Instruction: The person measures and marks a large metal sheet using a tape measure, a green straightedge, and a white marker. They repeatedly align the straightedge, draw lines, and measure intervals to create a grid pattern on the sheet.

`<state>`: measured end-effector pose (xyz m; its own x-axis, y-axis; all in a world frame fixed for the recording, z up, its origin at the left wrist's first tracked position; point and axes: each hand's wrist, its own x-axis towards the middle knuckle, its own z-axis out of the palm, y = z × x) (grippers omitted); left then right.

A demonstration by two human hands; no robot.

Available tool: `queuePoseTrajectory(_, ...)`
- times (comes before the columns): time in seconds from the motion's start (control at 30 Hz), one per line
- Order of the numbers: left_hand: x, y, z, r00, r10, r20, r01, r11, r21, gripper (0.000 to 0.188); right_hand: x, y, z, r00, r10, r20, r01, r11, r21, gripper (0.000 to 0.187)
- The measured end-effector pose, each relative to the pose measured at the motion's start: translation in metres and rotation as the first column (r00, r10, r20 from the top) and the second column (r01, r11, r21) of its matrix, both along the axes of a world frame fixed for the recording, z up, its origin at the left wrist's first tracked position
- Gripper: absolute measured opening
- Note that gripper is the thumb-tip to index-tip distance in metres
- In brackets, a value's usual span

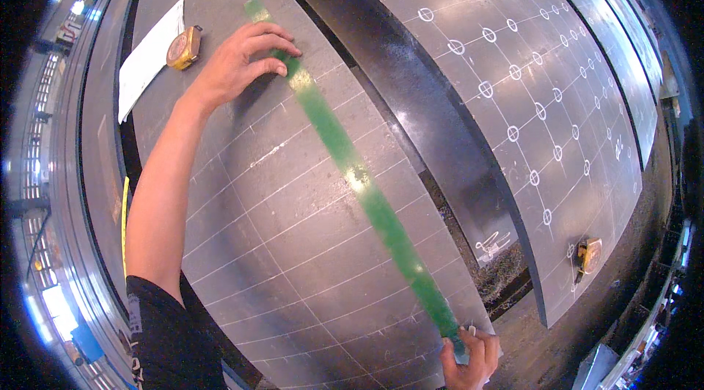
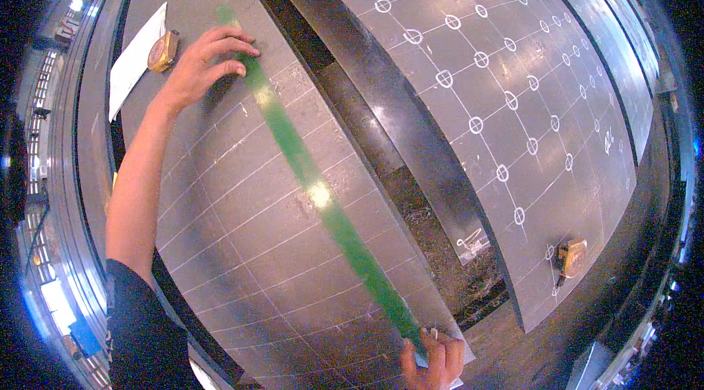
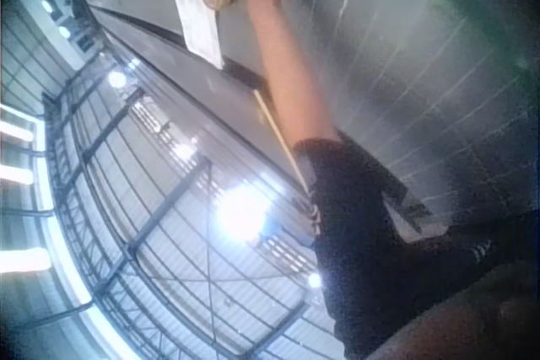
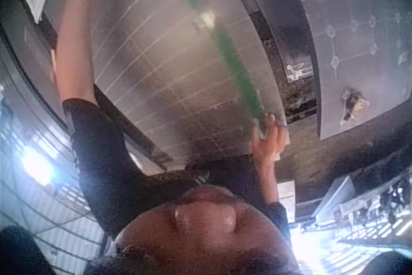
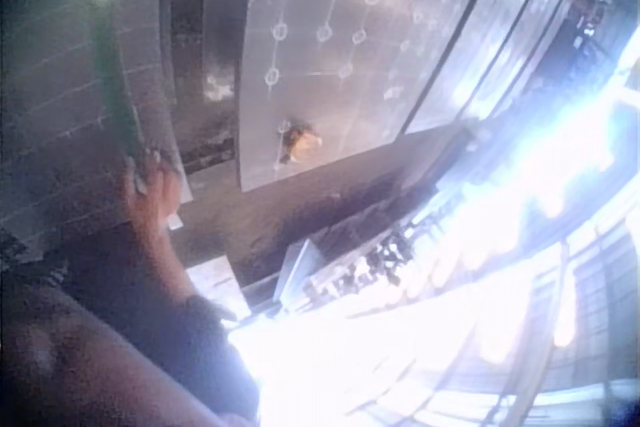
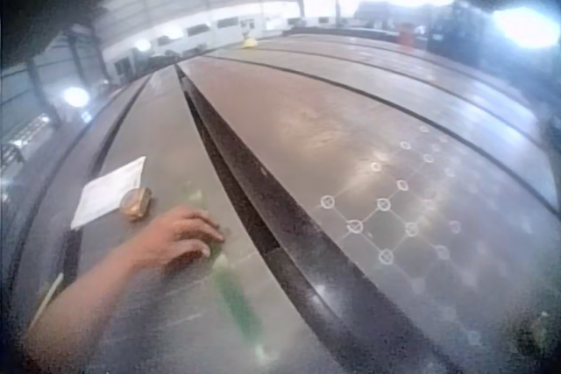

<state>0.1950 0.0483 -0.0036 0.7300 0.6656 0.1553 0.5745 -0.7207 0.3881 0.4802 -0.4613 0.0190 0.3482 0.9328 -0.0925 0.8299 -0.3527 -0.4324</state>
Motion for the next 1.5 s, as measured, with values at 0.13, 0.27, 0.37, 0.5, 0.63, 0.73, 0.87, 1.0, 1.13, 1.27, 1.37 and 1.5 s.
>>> queuePoseTrajectory(0.13,-0.001,0.001,0.001,1.000,-0.007,-0.016,0.006,1.000,-0.018,0.030,0.001,-0.001,0.000,1.000,0.015,-0.009,-0.015,1.000,0.020,0.047)
queuePoseTrajectory(0.27,0.000,0.004,0.001,0.999,-0.023,-0.024,0.022,0.999,-0.023,0.031,-0.001,0.000,0.000,1.000,0.008,0.003,-0.008,0.999,0.041,0.050)
queuePoseTrajectory(0.37,0.000,0.005,0.000,0.999,-0.028,-0.033,0.028,1.000,-0.013,0.031,0.000,0.000,0.000,1.000,0.028,0.013,-0.029,0.998,0.047,0.052)
queuePoseTrajectory(0.5,0.002,0.004,0.004,0.998,-0.048,-0.038,0.048,0.999,-0.001,0.030,0.002,0.000,0.002,0.999,0.032,-0.009,-0.031,0.999,0.027,0.053)
queuePoseTrajectory(0.63,0.007,0.001,0.008,0.994,-0.099,-0.055,0.100,0.995,0.015,0.028,0.001,0.005,0.003,1.000,0.021,-0.004,-0.021,0.999,0.043,0.051)
queuePoseTrajectory(0.73,0.006,-0.005,0.008,0.991,-0.110,-0.077,0.114,0.992,0.047,0.028,0.000,0.001,0.003,1.000,0.019,0.014,-0.019,1.000,-0.005,0.049)
queuePoseTrajectory(0.87,0.003,-0.010,0.005,0.986,-0.144,-0.089,0.154,0.980,0.129,0.026,0.000,0.003,0.002,1.000,0.026,0.010,-0.026,1.000,0.014,0.049)
queuePoseTrajectory(1.0,0.001,-0.016,0.005,0.987,-0.132,-0.089,0.144,0.978,0.149,0.025,0.001,0.004,0.004,0.999,0.034,-0.019,-0.034,0.999,0.018,0.048)
queuePoseTrajectory(1.13,-0.003,-0.036,0.005,0.977,-0.109,-0.184,0.146,0.968,0.203,0.035,0.002,0.004,0.009,0.999,0.036,-0.025,-0.035,0.999,0.004,0.047)
queuePoseTrajectory(1.27,0.001,-0.049,0.009,0.978,-0.068,-0.196,0.125,0.948,0.293,0.039,0.000,0.002,0.008,0.999,0.007,-0.049,-0.007,1.000,-0.001,0.045)
queuePoseTrajectory(1.37,0.002,-0.054,0.009,0.978,-0.040,-0.207,0.105,0.944,0.314,0.040,0.001,0.003,0.008,0.998,0.009,-0.055,-0.009,1.000,-0.010,0.044)
queuePoseTrajectory(1.5,0.021,-0.070,0.011,0.955,0.117,-0.273,-0.056,0.973,0.222,0.042,-0.001,0.004,0.009,1.000,-0.006,-0.027,0.006,1.000,-0.005,0.040)
